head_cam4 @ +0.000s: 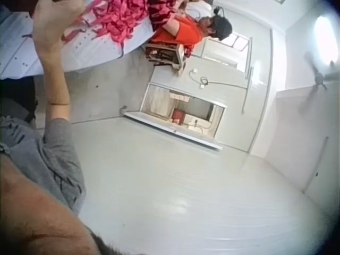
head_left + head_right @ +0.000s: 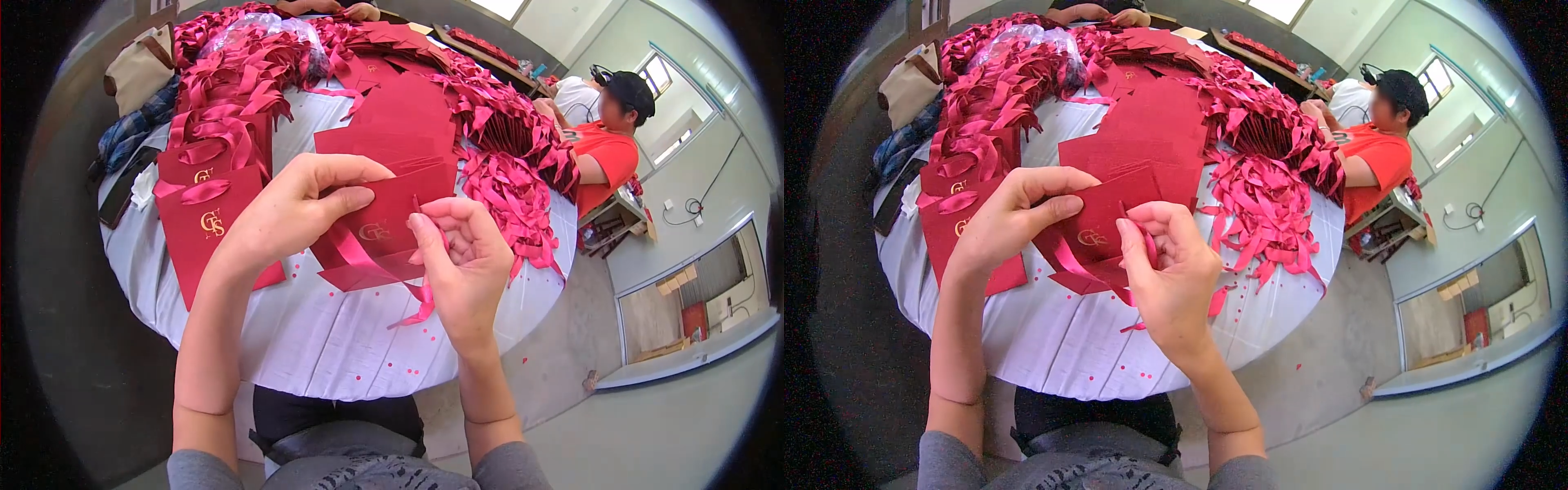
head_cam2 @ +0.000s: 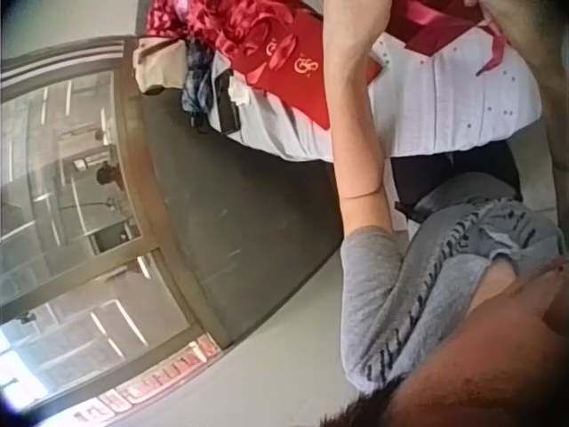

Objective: The person attaches ribbon handles to paper gift bags by threading ribbons through the bag slots and folding the bags by hand.

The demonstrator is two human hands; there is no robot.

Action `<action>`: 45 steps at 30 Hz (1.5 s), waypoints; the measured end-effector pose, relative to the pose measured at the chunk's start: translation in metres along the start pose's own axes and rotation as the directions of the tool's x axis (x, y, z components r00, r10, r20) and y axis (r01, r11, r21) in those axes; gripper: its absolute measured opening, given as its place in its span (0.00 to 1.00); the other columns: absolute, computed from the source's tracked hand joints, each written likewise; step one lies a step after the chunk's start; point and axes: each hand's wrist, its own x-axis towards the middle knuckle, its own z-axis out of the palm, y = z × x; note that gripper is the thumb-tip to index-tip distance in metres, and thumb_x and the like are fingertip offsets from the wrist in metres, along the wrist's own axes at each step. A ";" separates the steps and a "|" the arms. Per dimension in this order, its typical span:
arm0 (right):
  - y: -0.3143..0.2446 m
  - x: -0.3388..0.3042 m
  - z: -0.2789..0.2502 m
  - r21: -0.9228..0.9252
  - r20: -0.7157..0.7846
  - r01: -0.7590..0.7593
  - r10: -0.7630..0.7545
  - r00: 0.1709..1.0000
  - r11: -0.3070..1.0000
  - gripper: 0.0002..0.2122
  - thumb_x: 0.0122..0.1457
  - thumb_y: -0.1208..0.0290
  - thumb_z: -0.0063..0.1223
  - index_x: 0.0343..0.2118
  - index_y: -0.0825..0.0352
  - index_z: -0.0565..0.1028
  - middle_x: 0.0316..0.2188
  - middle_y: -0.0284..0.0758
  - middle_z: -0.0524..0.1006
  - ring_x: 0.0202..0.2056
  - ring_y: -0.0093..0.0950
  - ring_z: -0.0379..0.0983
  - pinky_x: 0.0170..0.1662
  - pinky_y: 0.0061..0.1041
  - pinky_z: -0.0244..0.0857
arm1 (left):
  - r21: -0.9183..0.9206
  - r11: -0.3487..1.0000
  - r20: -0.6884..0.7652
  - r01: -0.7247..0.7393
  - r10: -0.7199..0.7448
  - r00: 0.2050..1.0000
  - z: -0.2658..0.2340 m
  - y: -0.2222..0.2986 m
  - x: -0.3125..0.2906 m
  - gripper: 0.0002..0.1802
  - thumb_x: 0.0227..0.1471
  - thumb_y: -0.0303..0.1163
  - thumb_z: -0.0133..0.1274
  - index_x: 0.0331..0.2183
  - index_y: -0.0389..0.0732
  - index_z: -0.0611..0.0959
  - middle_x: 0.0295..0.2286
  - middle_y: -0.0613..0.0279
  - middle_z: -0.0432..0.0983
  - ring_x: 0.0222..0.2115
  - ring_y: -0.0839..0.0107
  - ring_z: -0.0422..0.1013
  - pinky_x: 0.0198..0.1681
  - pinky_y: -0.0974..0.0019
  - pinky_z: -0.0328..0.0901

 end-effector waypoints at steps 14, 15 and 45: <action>0.001 -0.001 0.005 0.021 -0.019 0.038 -0.038 0.999 0.999 0.04 0.54 0.85 0.54 0.28 0.71 0.71 0.20 0.26 0.73 0.20 0.08 0.64 0.20 0.11 0.56 | -0.110 0.994 0.048 0.025 -0.020 0.999 -0.002 -0.003 -0.001 0.12 0.54 0.23 0.51 0.41 0.32 0.80 0.32 0.71 0.76 0.35 0.84 0.67 0.41 0.76 0.64; 0.002 0.000 0.005 0.019 -0.022 0.040 -0.040 0.999 0.999 0.04 0.54 0.85 0.54 0.28 0.71 0.71 0.20 0.26 0.73 0.20 0.08 0.64 0.20 0.11 0.56 | -0.110 0.994 0.051 0.022 -0.017 0.999 -0.002 -0.003 -0.001 0.12 0.54 0.23 0.51 0.41 0.32 0.80 0.32 0.71 0.76 0.35 0.84 0.67 0.41 0.76 0.64; -0.012 0.019 -0.026 -0.116 0.072 -0.162 0.171 0.983 0.980 0.03 0.49 0.83 0.52 0.22 0.70 0.70 0.16 0.34 0.73 0.17 0.19 0.67 0.22 0.21 0.61 | 0.653 0.682 -0.077 -0.330 0.493 0.867 0.050 0.010 -0.011 0.17 0.43 0.25 0.59 0.40 0.44 0.83 0.27 0.64 0.80 0.24 0.72 0.66 0.39 0.67 0.54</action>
